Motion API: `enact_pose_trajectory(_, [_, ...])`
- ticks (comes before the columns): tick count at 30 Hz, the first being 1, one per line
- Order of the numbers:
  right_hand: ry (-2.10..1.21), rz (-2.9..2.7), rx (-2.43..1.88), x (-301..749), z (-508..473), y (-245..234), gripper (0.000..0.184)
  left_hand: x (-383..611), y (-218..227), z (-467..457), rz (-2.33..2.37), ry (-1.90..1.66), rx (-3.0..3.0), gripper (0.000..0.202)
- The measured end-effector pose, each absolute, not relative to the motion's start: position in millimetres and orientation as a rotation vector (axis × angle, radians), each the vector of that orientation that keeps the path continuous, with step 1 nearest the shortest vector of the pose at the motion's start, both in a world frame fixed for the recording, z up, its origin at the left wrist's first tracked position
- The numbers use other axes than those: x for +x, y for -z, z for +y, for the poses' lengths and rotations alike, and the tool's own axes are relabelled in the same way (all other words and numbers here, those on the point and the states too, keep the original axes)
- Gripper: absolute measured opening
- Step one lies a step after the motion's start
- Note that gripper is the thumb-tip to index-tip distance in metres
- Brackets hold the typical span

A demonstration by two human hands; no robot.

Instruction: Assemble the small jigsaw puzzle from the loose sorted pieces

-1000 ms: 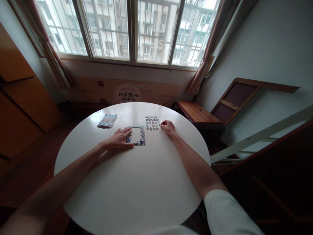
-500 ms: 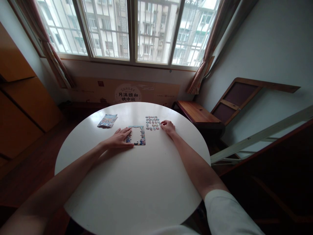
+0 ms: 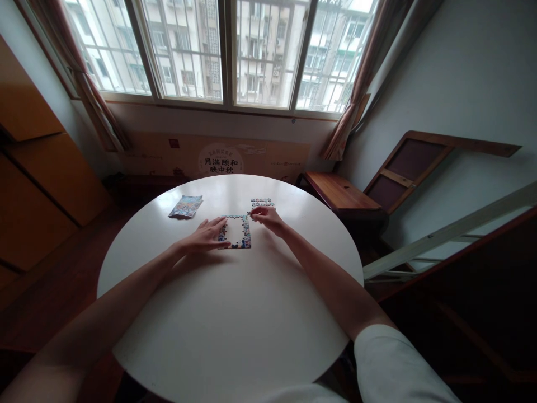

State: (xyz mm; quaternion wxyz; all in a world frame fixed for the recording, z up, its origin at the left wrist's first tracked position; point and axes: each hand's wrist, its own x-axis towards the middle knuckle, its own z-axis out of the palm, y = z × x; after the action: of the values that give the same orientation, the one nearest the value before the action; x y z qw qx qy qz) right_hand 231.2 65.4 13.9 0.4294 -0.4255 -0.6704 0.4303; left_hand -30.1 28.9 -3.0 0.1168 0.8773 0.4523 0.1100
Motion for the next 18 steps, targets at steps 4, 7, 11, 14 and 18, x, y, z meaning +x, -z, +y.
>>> enact_pose_trajectory(4, [-1.329,-1.718,-0.87,211.2,49.8,-8.6,0.02,-23.0,-1.1,27.0,1.249,-0.827,2.392,0.065])
enact_pose_trajectory(7, [-1.405,-1.752,-0.791,206.2,43.2,-6.0,0.025,-15.9,-0.6,24.8,1.159,-1.065,2.216,0.052])
enact_pose_trajectory(11, [-1.426,-1.736,-0.785,205.0,41.8,-3.5,0.03,-9.8,2.9,23.3,1.079,-1.131,2.092,0.037])
enact_pose_trajectory(14, [-1.427,-1.71,-0.782,204.0,42.6,-1.7,0.03,-8.6,3.0,22.0,1.046,-1.126,2.023,0.033])
enact_pose_trajectory(18, [-1.4,-1.721,-0.768,202.9,42.9,-0.2,0.029,-8.8,2.4,20.2,1.023,-1.11,1.952,0.032])
